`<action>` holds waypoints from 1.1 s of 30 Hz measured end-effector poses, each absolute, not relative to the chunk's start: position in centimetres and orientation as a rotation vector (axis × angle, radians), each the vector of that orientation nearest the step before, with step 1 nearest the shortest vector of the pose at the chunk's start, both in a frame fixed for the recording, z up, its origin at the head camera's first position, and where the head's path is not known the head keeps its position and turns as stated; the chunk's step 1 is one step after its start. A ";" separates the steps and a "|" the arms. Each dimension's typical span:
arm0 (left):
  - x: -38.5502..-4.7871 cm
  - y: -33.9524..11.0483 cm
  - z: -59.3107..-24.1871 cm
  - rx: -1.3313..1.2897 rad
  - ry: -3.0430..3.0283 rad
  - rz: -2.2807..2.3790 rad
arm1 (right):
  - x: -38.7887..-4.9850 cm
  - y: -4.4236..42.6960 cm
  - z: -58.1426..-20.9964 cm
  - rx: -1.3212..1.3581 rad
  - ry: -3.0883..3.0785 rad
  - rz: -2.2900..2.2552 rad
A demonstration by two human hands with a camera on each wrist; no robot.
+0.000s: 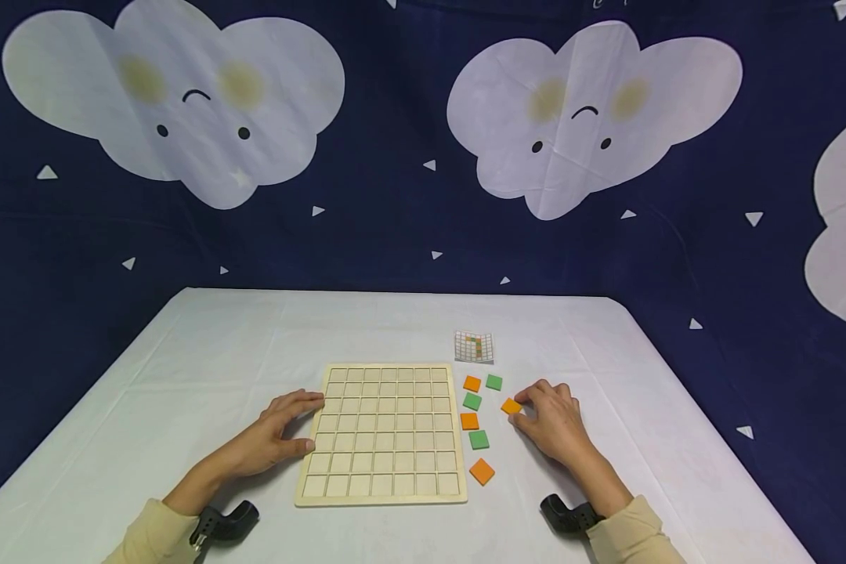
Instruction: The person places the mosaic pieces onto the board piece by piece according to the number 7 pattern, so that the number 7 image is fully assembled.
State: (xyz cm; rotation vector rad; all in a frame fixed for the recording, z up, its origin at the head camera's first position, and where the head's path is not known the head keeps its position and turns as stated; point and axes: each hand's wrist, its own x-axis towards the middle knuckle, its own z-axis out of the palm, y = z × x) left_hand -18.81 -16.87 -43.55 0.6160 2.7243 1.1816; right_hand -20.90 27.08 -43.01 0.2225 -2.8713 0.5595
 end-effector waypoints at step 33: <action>-18.8 -16.9 -43.7 0.614 2.730 1.184 | -21.0 27.5 -43.5 0.250 -2.815 0.574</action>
